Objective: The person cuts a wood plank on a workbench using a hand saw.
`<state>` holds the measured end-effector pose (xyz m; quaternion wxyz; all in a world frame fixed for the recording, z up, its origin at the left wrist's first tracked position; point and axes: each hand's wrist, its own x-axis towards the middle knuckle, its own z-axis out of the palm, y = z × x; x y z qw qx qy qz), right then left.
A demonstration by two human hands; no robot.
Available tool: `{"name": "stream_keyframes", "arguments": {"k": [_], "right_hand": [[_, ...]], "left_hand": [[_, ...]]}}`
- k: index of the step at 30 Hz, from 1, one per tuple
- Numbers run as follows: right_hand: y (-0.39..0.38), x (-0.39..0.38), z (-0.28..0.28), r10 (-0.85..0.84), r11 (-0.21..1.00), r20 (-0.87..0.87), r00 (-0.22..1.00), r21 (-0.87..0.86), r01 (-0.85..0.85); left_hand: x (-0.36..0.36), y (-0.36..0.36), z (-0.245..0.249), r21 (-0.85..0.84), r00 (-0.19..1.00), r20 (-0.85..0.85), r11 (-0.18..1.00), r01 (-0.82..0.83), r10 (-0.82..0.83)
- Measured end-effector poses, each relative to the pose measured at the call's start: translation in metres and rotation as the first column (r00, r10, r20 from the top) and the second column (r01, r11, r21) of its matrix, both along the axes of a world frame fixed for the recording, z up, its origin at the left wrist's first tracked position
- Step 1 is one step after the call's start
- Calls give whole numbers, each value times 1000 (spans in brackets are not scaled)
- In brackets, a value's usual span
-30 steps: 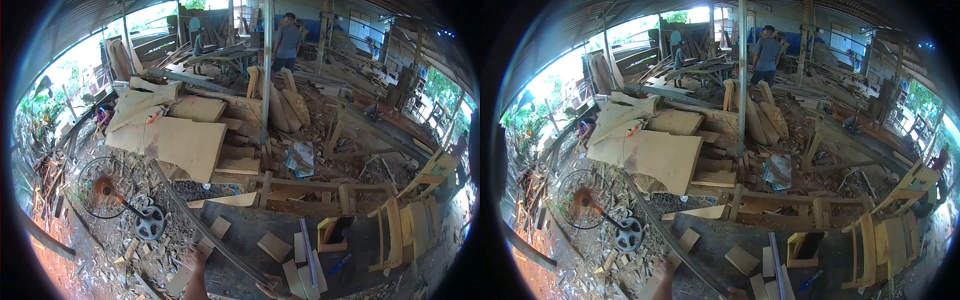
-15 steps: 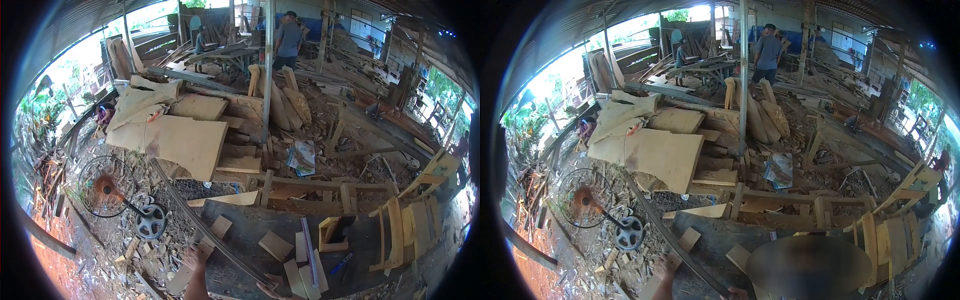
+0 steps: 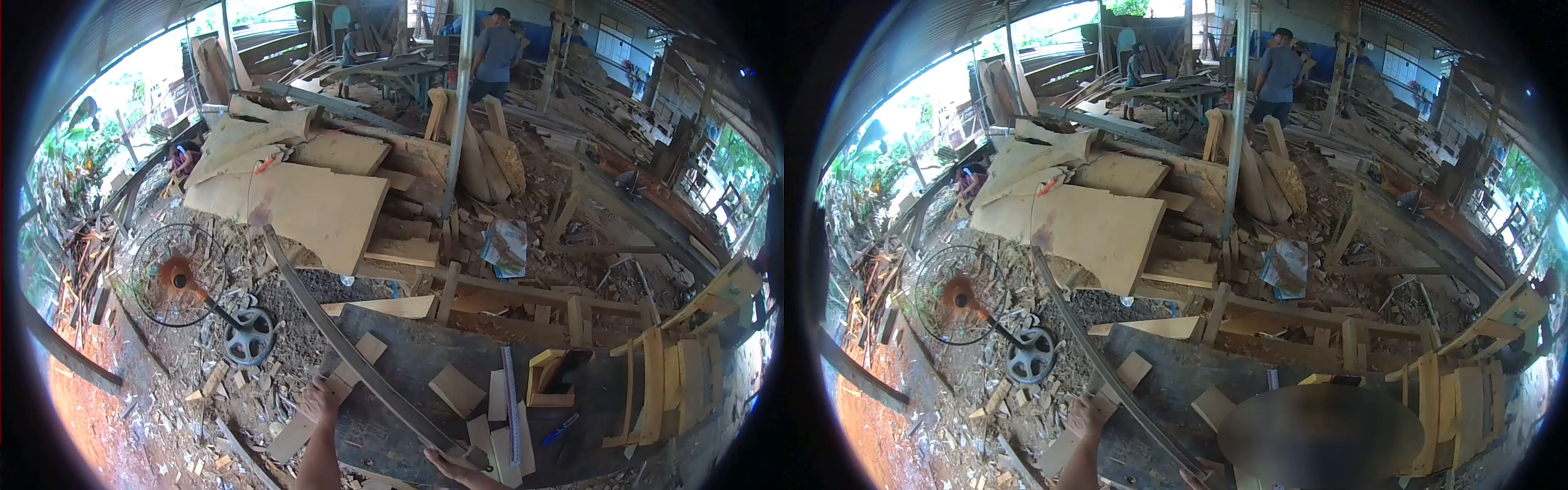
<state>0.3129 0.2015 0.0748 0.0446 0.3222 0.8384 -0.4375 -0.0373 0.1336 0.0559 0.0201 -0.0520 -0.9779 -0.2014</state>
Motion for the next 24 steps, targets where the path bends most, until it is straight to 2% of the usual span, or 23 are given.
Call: {"name": "stream_keyframes", "arguments": {"k": [5,7,10,12,13,14,15,16,18,19,20,22,23,24], "right_hand": [[-1,6,-7,-35,994,-71,997,-111,27],[-2,8,-9,-64,987,-102,993,-154,48],[-5,6,-12,-148,968,-174,973,-225,107],[-7,2,-9,-211,951,-225,951,-273,146],[-10,1,-4,-233,941,-242,942,-299,156],[-12,-1,2,-251,932,-252,935,-324,163],[-13,-5,8,-266,923,-261,928,-347,167],[-12,-8,13,-280,914,-276,920,-368,168],[-11,-14,16,-298,905,-330,896,-395,155],[-6,-15,11,-293,918,-448,845,-379,117],[-2,-15,7,-289,929,-559,777,-359,87],[2,-15,2,-283,929,-592,755,-364,63],[4,-17,-1,-284,930,-632,721,-365,46],[6,-22,5,-241,940,-673,700,-341,-4]], "left_hand": [[0,-1,-6,44,1000,-2,999,-7,8],[1,2,11,-3,998,66,1000,-4,4],[-9,1,-10,4,993,119,1000,-13,13],[-7,1,-2,-152,975,187,977,149,-119],[-8,-3,-19,-246,973,129,944,219,-193],[1,-4,-20,-251,986,-12,955,157,-165],[-4,-7,-34,-273,979,-81,949,157,-185],[-3,1,2,-209,997,68,976,61,-48],[0,4,20,-90,996,82,995,31,-24],[-3,2,14,-97,996,94,995,13,-3],[-6,1,4,-72,996,85,996,44,-38],[-9,-4,-29,7,994,58,996,94,-94],[-3,-4,-24,4,994,62,996,87,-87],[10,-2,-9,65,988,-87,989,135,-129]]}}
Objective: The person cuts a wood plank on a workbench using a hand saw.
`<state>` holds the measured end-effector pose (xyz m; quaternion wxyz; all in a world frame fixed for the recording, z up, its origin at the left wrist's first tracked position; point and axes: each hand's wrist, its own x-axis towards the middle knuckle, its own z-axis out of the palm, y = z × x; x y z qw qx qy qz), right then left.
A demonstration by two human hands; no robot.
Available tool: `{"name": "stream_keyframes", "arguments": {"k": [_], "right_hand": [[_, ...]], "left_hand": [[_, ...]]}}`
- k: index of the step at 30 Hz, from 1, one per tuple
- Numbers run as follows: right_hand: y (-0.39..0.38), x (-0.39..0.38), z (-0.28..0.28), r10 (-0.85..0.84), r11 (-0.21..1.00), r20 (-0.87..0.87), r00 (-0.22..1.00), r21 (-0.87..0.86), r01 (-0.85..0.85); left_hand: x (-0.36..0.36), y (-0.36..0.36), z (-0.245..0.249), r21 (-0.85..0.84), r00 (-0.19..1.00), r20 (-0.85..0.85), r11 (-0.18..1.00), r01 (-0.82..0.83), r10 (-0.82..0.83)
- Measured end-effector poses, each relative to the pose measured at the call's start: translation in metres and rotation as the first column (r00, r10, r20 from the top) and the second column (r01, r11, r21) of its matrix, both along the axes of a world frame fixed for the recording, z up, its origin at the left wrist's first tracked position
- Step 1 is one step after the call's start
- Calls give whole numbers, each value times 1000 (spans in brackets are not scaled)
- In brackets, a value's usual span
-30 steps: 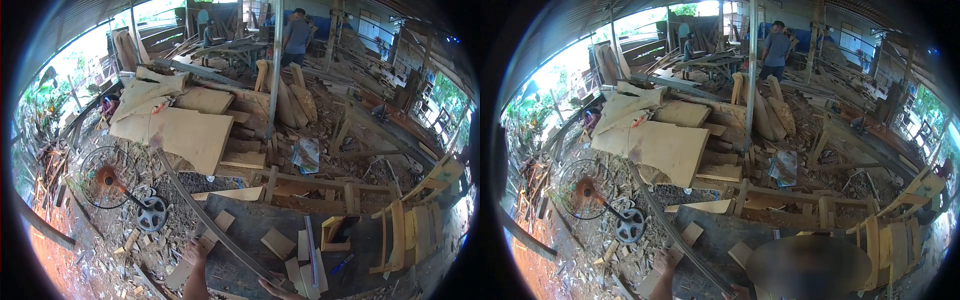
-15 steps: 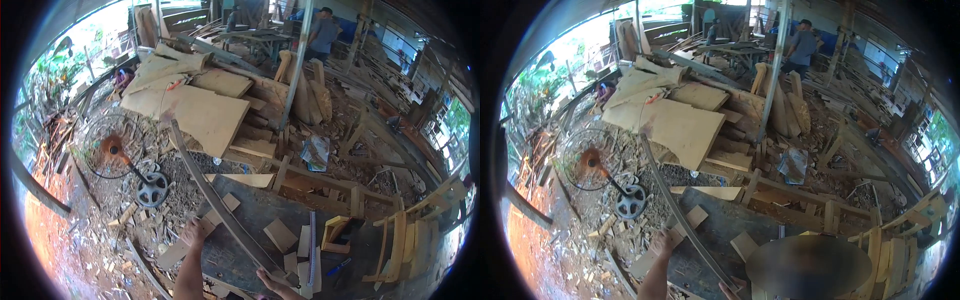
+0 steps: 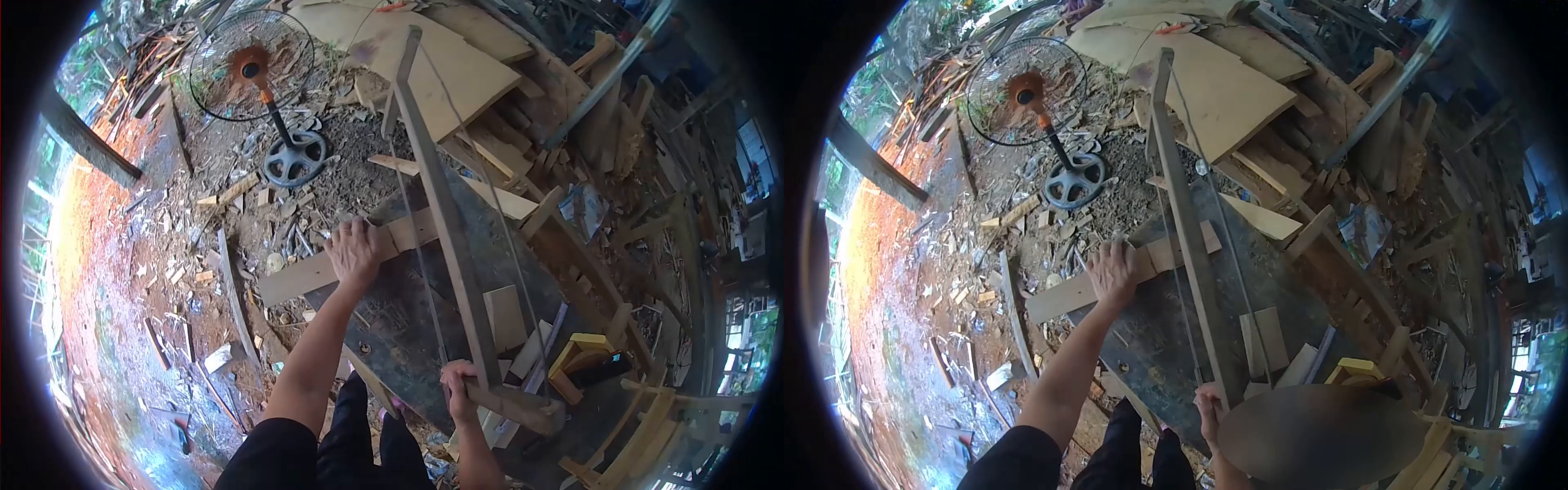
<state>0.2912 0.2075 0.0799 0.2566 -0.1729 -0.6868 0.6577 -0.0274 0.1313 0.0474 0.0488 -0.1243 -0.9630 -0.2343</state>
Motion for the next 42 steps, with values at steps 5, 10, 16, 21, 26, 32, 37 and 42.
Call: {"name": "stream_keyframes", "arguments": {"k": [5,10,16,21,26,32,37,42], "right_hand": [[-2,-6,2,1,997,-77,997,-78,-7],[1,-8,6,44,996,-115,992,-72,-53],[11,-8,1,97,992,-26,995,-83,-99],[14,-16,6,85,992,-61,995,-86,-90],[17,-18,11,108,986,-116,987,-110,-121],[24,-12,7,138,987,-98,986,-66,-145],[20,-14,10,119,991,-58,991,-49,-122],[19,-26,2,115,991,119,986,-81,-106]], "left_hand": [[24,-9,0,39,964,-204,983,181,-169],[10,7,-3,35,990,-137,999,29,-24],[-19,22,-9,48,985,-168,999,-21,29],[-22,21,-9,36,988,-150,998,-42,47],[-23,20,-7,51,991,-125,997,-51,57],[-29,17,-5,46,994,-113,999,1,4],[-31,16,-6,72,989,-145,997,25,-14],[-31,16,-13,76,981,-193,996,48,-33]]}}
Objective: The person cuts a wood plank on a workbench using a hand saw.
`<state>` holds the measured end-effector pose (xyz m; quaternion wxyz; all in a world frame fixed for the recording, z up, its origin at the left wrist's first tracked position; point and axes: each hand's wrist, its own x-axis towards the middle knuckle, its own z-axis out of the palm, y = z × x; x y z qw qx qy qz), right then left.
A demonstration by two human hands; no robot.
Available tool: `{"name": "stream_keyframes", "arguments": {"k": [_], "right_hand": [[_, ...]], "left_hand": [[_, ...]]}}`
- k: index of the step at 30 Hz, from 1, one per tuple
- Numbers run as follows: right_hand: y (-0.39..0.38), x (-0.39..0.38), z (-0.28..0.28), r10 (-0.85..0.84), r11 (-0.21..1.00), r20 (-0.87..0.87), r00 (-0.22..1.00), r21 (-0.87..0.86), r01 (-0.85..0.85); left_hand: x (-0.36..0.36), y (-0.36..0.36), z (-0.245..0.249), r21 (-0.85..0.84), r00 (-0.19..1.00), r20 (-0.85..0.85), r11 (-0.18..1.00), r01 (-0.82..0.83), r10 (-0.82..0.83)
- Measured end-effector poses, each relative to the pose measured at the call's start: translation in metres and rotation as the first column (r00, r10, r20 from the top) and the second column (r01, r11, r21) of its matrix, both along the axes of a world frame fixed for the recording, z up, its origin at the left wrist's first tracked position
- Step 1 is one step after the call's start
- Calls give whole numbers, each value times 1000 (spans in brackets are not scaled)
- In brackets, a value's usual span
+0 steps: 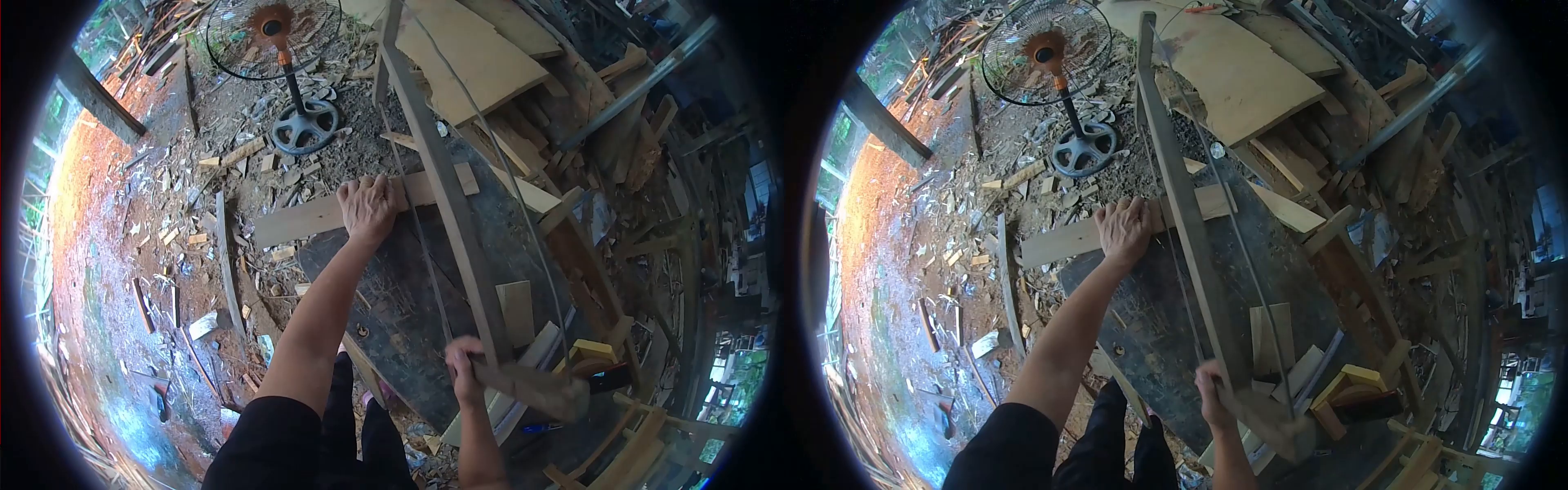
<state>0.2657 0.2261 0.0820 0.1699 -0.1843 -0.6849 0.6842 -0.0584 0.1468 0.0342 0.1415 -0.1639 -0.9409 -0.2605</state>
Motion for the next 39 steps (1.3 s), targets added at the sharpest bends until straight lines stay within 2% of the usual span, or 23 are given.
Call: {"name": "stream_keyframes", "arguments": {"k": [3,4,5,7,10,13,14,17,21,23,27,29,32,36,38,39], "right_hand": [[-4,-46,22,1,997,49,999,78,-5],[0,-46,11,9,983,-2,1000,184,-9],[-1,-39,12,11,982,-8,1000,190,-9],[-4,-14,11,18,998,55,998,57,-21],[-6,19,7,-5,999,-4,1000,50,6],[-7,-5,3,21,996,14,1000,84,-22],[-10,-29,17,0,987,94,996,157,-15],[1,-70,8,40,977,104,994,204,-60],[-8,-27,3,-28,966,20,999,257,22],[-13,-2,7,-26,994,4,1000,105,25],[-10,-30,5,7,995,14,1000,97,-8],[-5,-74,5,-24,962,177,984,270,-25],[-5,-86,16,-50,985,74,996,167,37],[-6,-28,19,1,961,114,993,276,-32],[-7,-20,19,-7,971,21,1000,239,1],[-8,-21,20,-13,975,-4,1000,223,14]], "left_hand": [[2,0,9,6,1000,5,1000,0,0],[1,2,8,-3,1000,12,1000,-18,18],[1,3,7,-9,999,23,999,-35,35],[2,4,7,8,999,31,999,-44,44],[-2,3,6,34,998,35,998,-51,50],[-1,3,8,16,998,60,1000,-23,22],[-1,1,11,-15,997,79,1000,-6,7],[-2,2,16,5,993,113,999,-34,34],[-1,4,11,58,998,32,997,-48,46],[-2,4,15,41,998,5,998,-55,55],[-1,1,16,41,997,69,999,-28,25],[-4,0,19,20,991,137,1000,1,-3],[-6,3,12,18,995,96,999,-32,30],[-8,4,20,-1,992,112,999,-52,52],[-8,4,14,11,999,28,999,-45,45],[-7,4,13,8,998,38,999,-40,39]]}}
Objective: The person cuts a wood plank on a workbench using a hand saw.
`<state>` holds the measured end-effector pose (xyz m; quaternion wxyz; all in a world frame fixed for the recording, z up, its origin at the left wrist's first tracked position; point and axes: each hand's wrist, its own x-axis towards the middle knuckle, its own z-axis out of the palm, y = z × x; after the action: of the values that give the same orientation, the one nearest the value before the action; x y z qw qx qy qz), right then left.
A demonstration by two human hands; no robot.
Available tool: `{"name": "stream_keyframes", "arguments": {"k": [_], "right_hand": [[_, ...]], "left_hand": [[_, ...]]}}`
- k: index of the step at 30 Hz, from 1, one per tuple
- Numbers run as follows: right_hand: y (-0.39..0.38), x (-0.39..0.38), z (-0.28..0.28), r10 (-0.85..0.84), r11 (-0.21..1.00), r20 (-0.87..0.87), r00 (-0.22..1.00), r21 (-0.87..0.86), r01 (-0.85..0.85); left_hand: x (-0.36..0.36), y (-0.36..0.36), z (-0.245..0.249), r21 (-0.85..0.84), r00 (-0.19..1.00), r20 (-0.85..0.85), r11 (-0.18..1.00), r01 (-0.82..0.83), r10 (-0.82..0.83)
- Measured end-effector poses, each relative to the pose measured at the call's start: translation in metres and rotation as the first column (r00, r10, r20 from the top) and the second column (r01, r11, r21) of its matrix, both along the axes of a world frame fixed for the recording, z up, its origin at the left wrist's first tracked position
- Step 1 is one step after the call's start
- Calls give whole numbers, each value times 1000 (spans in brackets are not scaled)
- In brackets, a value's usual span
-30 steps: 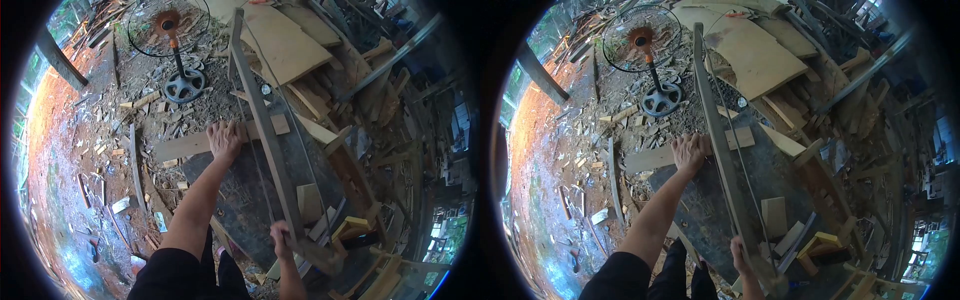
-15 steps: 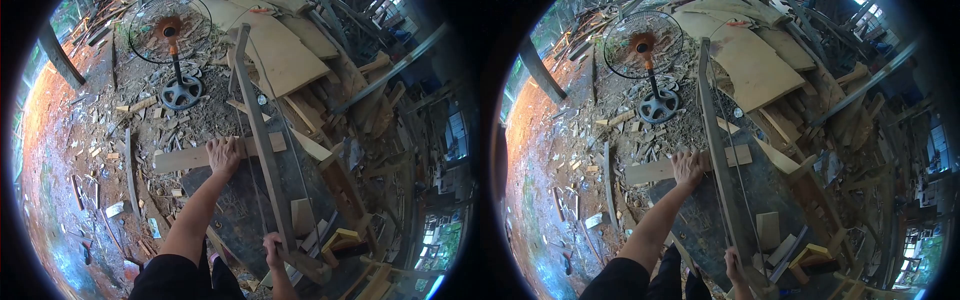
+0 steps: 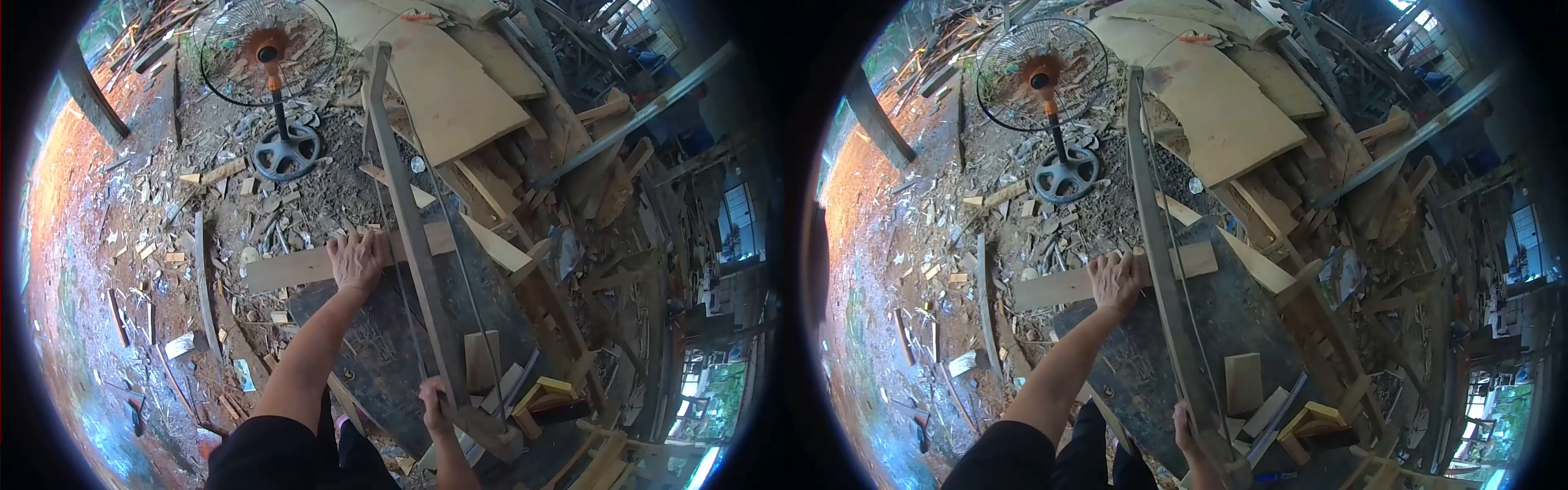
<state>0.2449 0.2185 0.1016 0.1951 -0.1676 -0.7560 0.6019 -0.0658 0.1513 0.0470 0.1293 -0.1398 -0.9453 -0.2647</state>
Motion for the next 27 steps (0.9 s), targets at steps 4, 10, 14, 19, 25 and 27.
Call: {"name": "stream_keyframes", "arguments": {"k": [4,10,14,19,25,27], "right_hand": [[6,-56,-29,-43,980,170,985,197,9],[-1,-17,-19,-47,993,305,951,119,11],[-3,-18,7,-42,994,205,978,112,19],[-2,-116,55,-261,905,132,956,378,194],[-5,-31,23,-12,932,222,975,-350,91],[-4,-15,12,16,882,191,981,-465,77]], "left_hand": [[-2,-2,12,-16,985,167,999,48,-44],[1,-2,8,-51,991,134,998,31,-24],[-2,-3,-7,-147,992,109,986,73,-58],[-3,1,1,-63,988,138,995,74,-65],[-4,2,0,-38,997,58,998,55,-52],[-10,3,-1,-39,995,82,998,57,-54]]}}
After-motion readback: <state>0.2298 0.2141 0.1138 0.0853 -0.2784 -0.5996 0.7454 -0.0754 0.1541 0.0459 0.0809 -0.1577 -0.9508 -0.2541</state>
